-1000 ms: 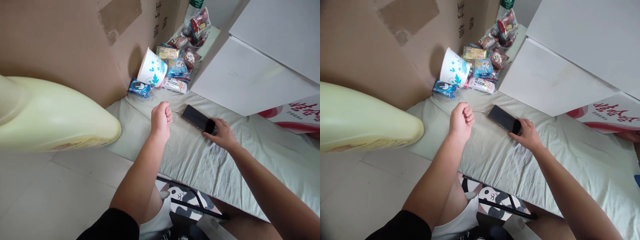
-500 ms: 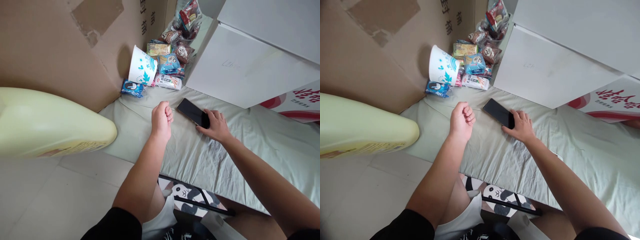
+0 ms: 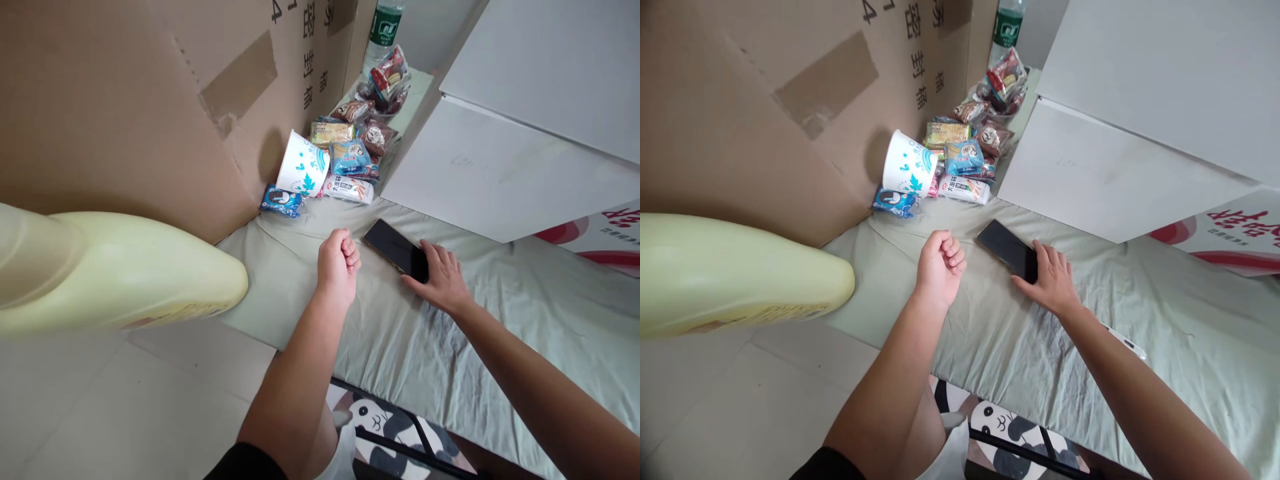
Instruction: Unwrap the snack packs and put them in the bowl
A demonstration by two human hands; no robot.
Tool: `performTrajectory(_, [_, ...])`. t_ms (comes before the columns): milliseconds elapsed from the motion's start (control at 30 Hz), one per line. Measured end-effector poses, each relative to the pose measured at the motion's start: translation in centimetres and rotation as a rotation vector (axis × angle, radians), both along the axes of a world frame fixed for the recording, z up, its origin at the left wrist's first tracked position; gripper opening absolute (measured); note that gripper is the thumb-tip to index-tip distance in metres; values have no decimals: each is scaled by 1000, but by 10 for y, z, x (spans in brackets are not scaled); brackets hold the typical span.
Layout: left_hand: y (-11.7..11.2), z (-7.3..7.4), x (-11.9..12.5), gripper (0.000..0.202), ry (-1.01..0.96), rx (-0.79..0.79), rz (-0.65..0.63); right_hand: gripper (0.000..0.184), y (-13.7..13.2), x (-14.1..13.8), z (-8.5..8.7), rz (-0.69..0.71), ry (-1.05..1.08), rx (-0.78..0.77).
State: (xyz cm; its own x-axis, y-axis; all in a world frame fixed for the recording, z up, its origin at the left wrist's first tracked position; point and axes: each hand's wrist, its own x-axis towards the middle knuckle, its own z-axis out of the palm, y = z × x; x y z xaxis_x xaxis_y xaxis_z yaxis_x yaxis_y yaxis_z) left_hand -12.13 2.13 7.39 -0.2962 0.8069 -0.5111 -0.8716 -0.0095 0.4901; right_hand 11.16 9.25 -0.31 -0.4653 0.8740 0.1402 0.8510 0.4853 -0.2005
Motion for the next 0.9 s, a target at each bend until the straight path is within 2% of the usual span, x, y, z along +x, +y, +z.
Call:
performTrajectory(67, [0,1,2,30,-55,-1,1,76,-3,-7,11,89,89,84])
performTrajectory(133, [0,1,3,29,-97,2,7,61,-1,-30,30,233,202,167])
performTrajectory(200, [1,0,4,29,-131,-2,4,43,12,-70,53,356,271,191])
performTrajectory(267, [2,-1,3,29,-170,-20,-11,33,37,-125,75,412,321,175])
performTrajectory(367, [4,-4,-2,29,-226,-52,-17,34,96,-209,101,294,292,152])
performTrajectory(467, [2,-7,-14,29,-305,-48,22,32,158,-263,116,58,180,46])
performTrajectory(533, [0,-7,-23,30,-383,-24,45,34,189,-275,121,-67,165,17])
performTrajectory(633, [-5,-9,-36,31,-493,8,64,39,221,-275,122,-175,141,-12])
performTrajectory(733, [-8,-11,-43,33,-557,52,91,40,244,-271,115,-272,-41,-66])
performTrajectory(833, [-8,-10,-45,37,-585,136,91,43,265,-271,105,-307,-216,-78])
performTrajectory(900, [-7,-9,-45,39,-589,188,64,46,275,-273,100,-282,-263,-67])
